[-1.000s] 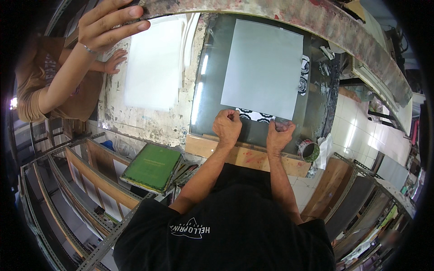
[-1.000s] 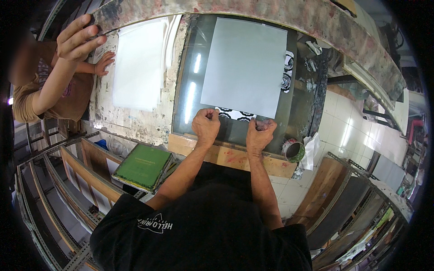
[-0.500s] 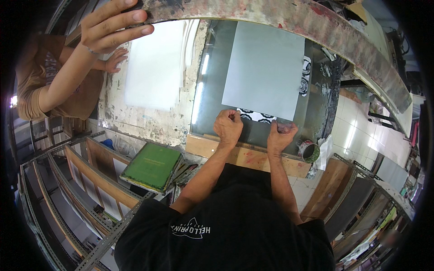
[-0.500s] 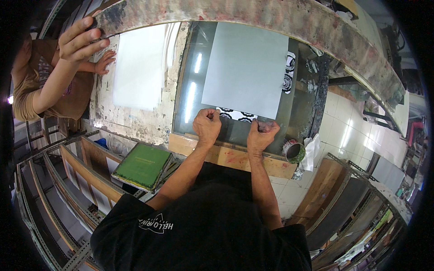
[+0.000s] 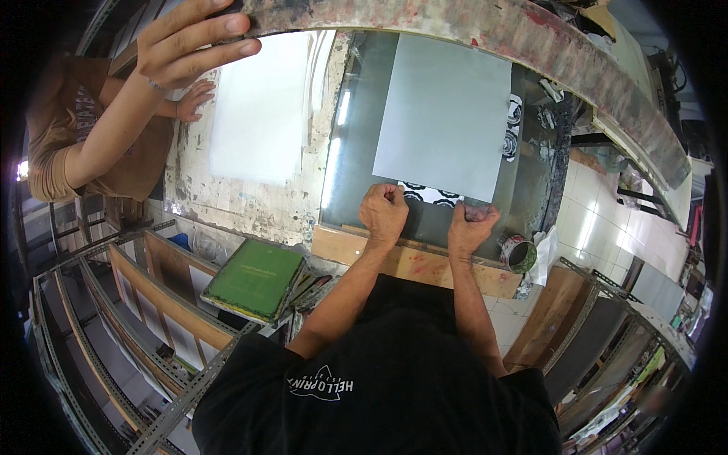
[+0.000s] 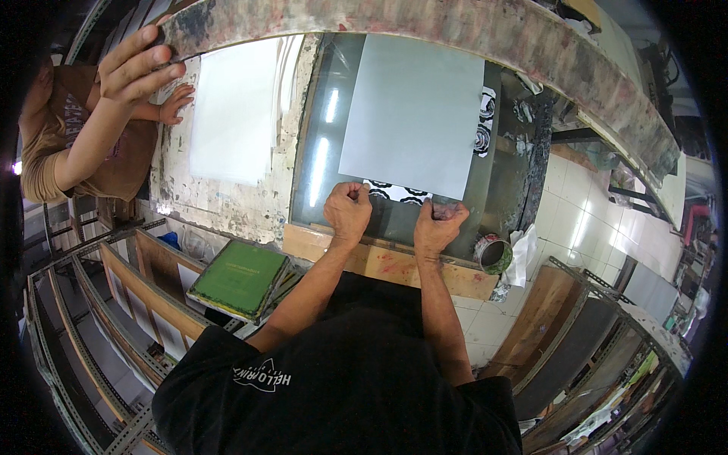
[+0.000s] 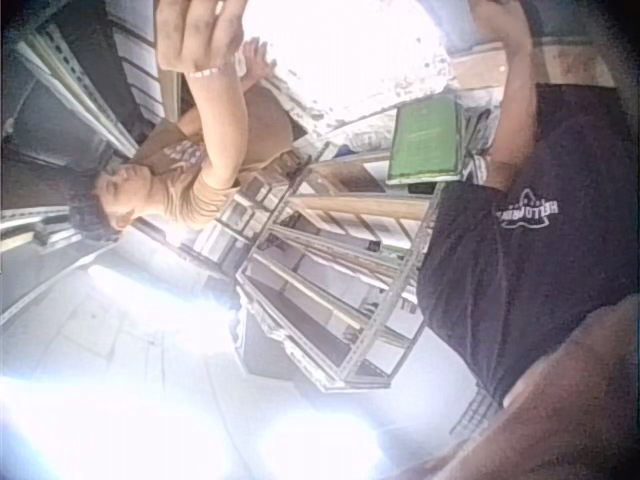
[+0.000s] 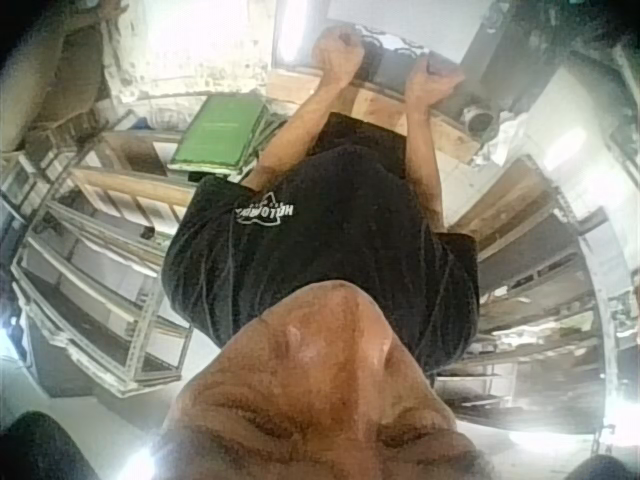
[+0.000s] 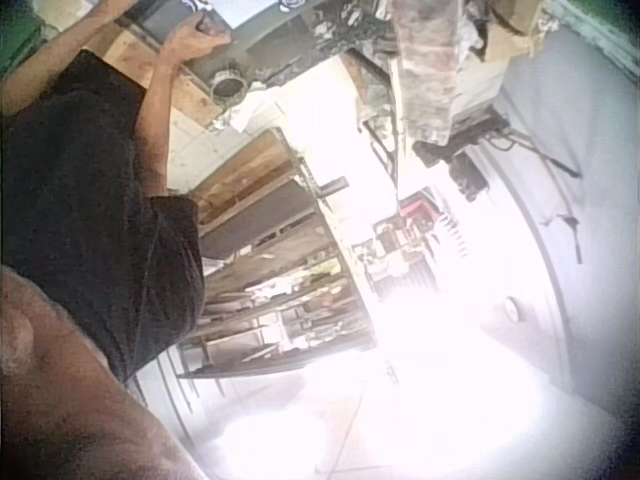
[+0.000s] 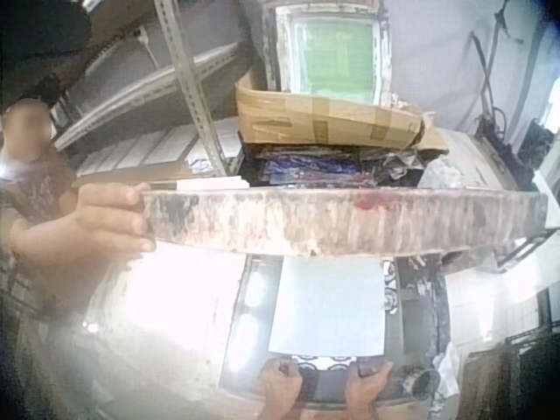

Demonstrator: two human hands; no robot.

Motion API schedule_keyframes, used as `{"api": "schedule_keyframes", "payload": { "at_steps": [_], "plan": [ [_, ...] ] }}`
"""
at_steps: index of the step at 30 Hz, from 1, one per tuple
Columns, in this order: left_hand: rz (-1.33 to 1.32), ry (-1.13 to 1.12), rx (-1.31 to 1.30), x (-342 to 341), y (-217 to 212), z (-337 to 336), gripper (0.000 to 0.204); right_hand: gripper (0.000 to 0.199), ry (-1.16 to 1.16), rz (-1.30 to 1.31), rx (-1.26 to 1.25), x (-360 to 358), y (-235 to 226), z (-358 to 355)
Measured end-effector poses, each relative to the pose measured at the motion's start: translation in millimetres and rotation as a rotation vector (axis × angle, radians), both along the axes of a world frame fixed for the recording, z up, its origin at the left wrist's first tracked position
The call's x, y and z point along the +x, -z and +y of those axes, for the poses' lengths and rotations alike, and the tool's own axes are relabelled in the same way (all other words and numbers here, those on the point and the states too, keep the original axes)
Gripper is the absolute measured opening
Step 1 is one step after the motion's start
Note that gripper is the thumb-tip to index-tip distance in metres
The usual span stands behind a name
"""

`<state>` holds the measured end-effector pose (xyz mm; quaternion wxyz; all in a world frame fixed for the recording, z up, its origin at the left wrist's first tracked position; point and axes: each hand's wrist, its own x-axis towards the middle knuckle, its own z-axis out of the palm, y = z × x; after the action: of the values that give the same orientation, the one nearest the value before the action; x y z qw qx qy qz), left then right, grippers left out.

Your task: The person performs screen printing by placing white sheets under a screen, applying green ink with a squeegee, and lifting the screen to reveal printed sheets. A coworker assists by stacking the printed sheets. The process is repeated for multiple sheets.

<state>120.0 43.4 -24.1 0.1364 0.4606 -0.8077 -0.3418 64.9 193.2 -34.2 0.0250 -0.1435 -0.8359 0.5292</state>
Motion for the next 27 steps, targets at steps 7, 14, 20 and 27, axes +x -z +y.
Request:
{"api": "schedule_keyframes", "payload": {
  "at_steps": [7,14,20,27],
  "plan": [
    [0.018,0.006,-0.027,1,4,0,0.018,0.054,-0.013,0.022,0.047,-1,-5,-2],
    [-0.003,0.003,-0.030,-1,2,0,0.017,0.056,-0.019,0.014,0.028,-3,-3,-1],
    [-0.008,0.010,-0.039,0,4,-1,0.018,0.049,-0.026,-0.001,0.020,-4,-4,-1],
    [-0.002,0.002,-0.023,-2,-1,0,0.017,0.046,-0.040,-0.010,0.046,-4,-4,1]
  ]
}}
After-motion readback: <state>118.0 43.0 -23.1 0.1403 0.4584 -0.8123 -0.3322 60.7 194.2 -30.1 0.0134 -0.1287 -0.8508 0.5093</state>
